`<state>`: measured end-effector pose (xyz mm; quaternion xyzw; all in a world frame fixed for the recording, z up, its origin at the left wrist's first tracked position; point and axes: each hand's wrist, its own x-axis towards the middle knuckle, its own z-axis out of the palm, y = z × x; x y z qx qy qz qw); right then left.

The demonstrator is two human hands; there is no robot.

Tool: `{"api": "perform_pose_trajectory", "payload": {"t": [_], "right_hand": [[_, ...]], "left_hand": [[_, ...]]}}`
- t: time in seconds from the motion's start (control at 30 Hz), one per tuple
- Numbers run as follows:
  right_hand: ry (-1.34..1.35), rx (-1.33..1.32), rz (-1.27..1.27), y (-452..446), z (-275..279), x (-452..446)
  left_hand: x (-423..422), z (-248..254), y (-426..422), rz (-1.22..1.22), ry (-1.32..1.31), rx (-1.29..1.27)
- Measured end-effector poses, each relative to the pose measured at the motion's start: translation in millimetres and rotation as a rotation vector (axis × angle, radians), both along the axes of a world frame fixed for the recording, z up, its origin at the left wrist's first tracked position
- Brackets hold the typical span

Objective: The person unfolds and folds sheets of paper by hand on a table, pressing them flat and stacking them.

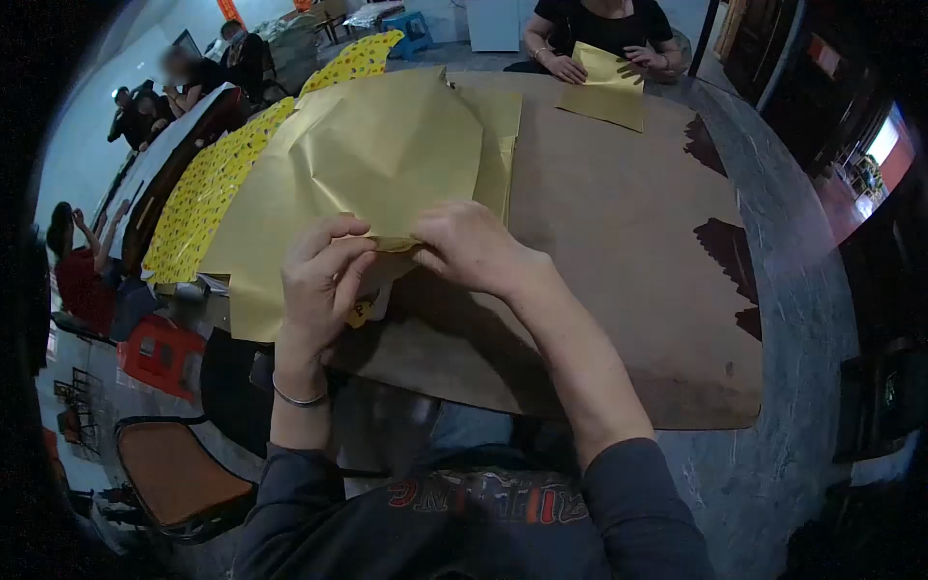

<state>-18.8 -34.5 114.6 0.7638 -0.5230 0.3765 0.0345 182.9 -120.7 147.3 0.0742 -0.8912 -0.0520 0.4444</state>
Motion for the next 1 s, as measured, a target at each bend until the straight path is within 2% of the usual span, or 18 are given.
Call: {"api": "perform_pose_trajectory", "payload": {"t": [0.13,0.33,0.57,0.63,0.67,0.73,0.8,0.87,0.9,0.97,1.0], "right_hand": [[0.021,0.063,-0.003,1,-10,-4],[-0.037,0.035,0.016,0,-14,-4],[-0.017,0.071,-0.027,1,-13,-5],[-0.041,0.075,-0.060,2,-9,-5],[-0.038,0.069,-0.065,3,-4,-8],[-0.064,0.002,-0.079,5,15,-12],[-0.063,-0.090,-0.067,12,46,-19],[0.014,-0.200,-0.113,18,78,-32],[0.029,-0.299,-0.122,21,95,-37],[-0.053,-0.386,-0.110,33,135,-42],[-0.149,-0.372,-0.092,45,158,-41]], "left_hand": [[-5,-7,-2,-0.079,0.038,0.197],[-7,-12,-4,-0.101,0.009,0.328],[-2,-19,-6,-0.061,0.037,0.324],[2,-18,1,0.087,0.010,0.246],[6,-18,3,0.081,0.014,0.240],[24,-17,-2,0.227,-0.045,0.109],[48,-10,-10,0.266,-0.045,0.074],[78,-4,-24,0.486,-0.145,-0.015],[93,-1,-32,0.489,-0.144,-0.022],[116,2,-44,0.414,-0.095,0.405],[124,12,-38,0.258,-0.088,0.523]]}}
